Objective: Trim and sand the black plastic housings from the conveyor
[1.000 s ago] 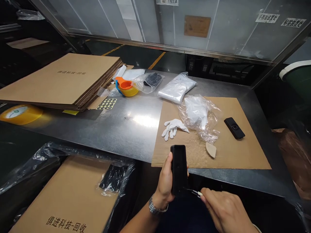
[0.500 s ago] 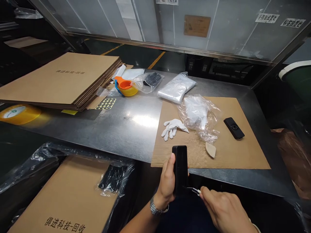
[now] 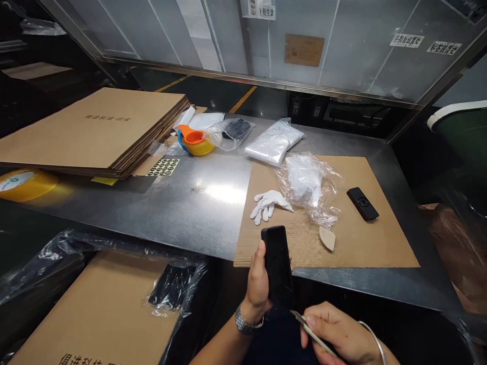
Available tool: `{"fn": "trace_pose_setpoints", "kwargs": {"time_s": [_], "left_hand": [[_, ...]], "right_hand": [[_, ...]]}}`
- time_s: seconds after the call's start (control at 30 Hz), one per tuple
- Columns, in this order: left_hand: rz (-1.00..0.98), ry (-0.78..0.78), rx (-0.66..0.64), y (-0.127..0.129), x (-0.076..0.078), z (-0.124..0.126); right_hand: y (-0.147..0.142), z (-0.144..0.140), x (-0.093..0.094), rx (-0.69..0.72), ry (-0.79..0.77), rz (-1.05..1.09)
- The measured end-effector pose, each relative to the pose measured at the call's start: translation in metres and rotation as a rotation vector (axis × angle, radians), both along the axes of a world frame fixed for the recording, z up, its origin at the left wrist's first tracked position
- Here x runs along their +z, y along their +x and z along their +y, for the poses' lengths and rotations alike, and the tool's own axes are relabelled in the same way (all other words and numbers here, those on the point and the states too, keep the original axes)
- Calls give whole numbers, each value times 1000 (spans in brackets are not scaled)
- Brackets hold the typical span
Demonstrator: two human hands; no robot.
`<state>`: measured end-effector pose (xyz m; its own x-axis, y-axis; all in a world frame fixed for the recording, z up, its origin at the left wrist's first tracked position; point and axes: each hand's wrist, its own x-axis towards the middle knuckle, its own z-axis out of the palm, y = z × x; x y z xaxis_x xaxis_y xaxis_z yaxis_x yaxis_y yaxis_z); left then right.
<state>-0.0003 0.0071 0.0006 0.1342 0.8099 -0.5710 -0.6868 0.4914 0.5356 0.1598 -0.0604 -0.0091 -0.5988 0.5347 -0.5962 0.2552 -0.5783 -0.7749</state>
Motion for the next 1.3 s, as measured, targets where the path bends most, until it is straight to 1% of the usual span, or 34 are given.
{"fn": "trace_pose_setpoints", "kwargs": {"time_s": [0.03,0.07,0.1,0.13,0.17,0.23,0.27,0.33,0.4,0.47,0.53,0.67,0.77,0.87,0.97,1.1,1.17,1.27,1.3], "left_hand": [[-53,-6,-8,0,0,2],[-94,-8,-24,0,0,4],[-122,-14,-44,0,-1,5],[-141,-33,-64,0,-1,6],[-152,-54,-87,1,-3,6],[-167,-103,-141,4,-6,5],[-175,-134,-173,6,-8,3],[-196,-195,-232,12,-10,0],[-196,-239,-255,18,-12,-3],[-178,-254,-260,22,-12,-7],[-170,-261,-281,24,-12,-9],[-214,-263,-332,25,-13,-12],[-207,-276,-314,26,-17,-13],[-168,-311,-299,29,-19,-16],[-154,-325,-311,30,-21,-17],[-128,-290,-256,28,-20,-20],[-89,-285,-306,28,-18,-23],[-8,-295,-472,28,-15,-29],[10,-288,-508,29,-14,-31]], "right_hand": [[0,1,-2,-38,-65,89],[1,1,-3,-89,-70,139],[2,3,-3,-152,-25,153],[3,5,-1,-219,59,132],[5,7,3,-280,179,76],[7,11,13,-341,468,-104],[6,13,19,-334,602,-198],[2,15,28,-264,813,-322],[-6,15,31,-183,956,-380],[-14,15,31,-131,1052,-431],[-19,15,29,-102,1081,-474],[-18,15,27,-34,1025,-456],[-15,15,25,-6,1011,-486],[-14,15,23,12,1037,-528],[-15,15,20,1,1061,-522],[-13,18,17,-47,1107,-521],[-8,23,16,-89,1119,-561],[2,34,15,-191,1079,-598],[6,38,15,-219,1058,-595]]}}
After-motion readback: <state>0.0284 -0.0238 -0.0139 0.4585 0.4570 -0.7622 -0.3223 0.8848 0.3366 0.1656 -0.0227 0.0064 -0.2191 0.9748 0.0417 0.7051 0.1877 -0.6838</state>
